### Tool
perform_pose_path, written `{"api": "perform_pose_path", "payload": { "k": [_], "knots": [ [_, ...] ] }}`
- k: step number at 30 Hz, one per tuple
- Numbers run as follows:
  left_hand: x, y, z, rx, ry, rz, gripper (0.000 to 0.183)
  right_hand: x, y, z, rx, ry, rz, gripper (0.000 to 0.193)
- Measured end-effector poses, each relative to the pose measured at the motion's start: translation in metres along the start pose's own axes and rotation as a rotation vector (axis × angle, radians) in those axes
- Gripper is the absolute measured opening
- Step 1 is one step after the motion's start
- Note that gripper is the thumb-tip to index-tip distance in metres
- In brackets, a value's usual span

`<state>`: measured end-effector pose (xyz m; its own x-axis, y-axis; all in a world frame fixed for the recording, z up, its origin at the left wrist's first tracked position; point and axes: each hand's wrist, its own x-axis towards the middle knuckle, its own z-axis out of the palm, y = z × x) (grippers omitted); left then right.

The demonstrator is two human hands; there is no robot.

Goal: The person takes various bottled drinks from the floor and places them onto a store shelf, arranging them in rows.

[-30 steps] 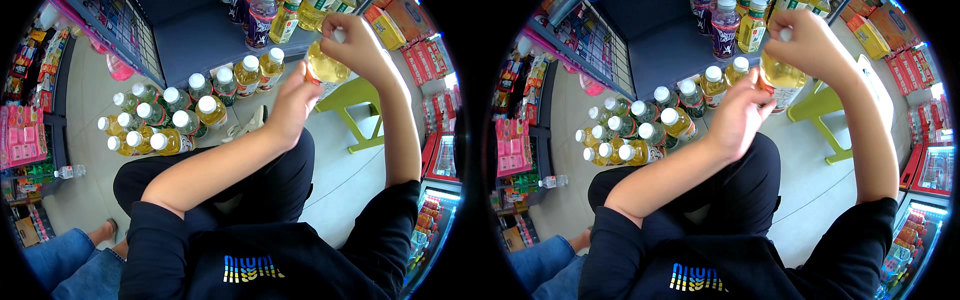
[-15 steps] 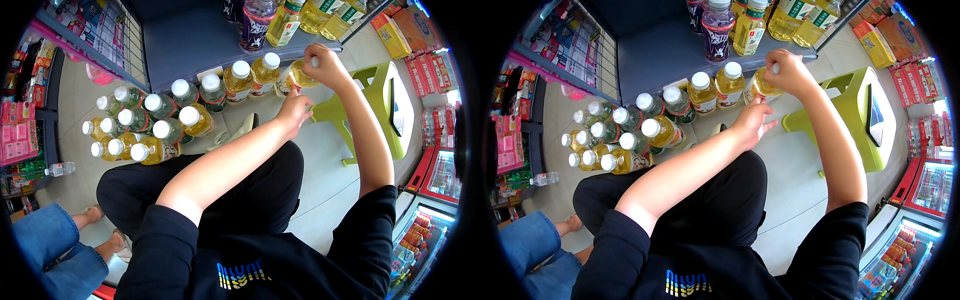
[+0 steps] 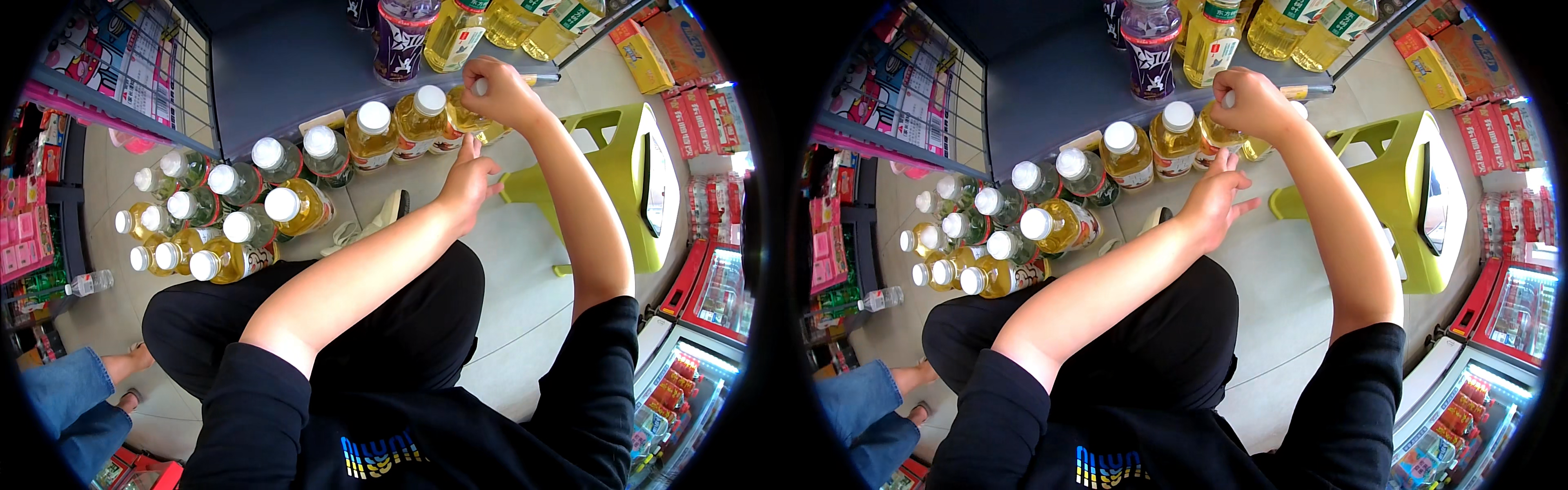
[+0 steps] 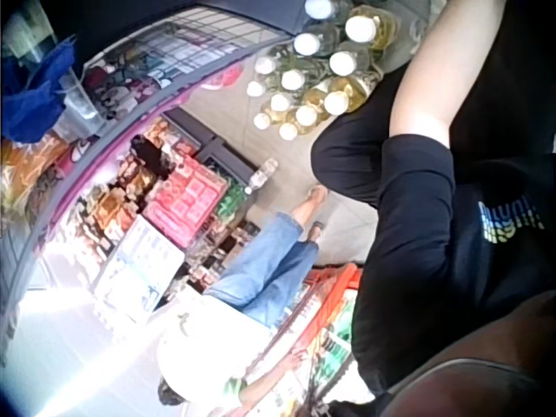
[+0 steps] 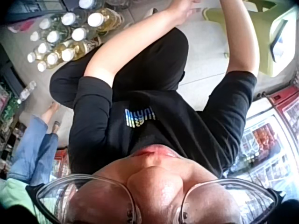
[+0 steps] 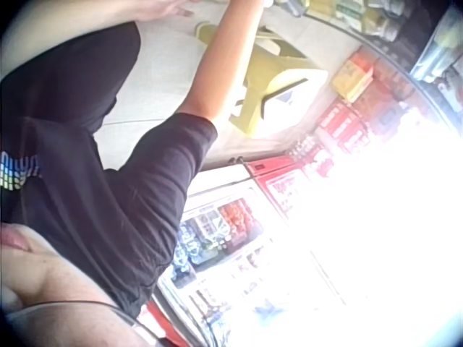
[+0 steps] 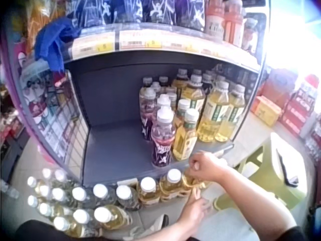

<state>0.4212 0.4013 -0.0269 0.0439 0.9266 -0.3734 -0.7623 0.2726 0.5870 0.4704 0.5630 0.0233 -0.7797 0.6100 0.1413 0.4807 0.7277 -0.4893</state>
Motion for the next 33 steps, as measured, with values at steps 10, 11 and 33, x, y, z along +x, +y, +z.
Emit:
{"api": "perform_pose_path", "payload": {
  "k": [10,11,33],
  "knots": [
    [-0.001,0.0,0.001,0.034,0.016,0.002,0.095,0.004,0.008,0.012,0.022,0.001,-0.031,0.024],
    [-0.002,0.0,0.001,0.036,0.019,0.005,0.095,0.004,0.008,0.013,0.021,-0.009,-0.03,0.024],
    [-0.031,0.05,-0.012,0.51,-0.226,0.504,0.018,0.011,-0.035,-0.052,0.151,0.275,0.079,0.028]
  ]
}}
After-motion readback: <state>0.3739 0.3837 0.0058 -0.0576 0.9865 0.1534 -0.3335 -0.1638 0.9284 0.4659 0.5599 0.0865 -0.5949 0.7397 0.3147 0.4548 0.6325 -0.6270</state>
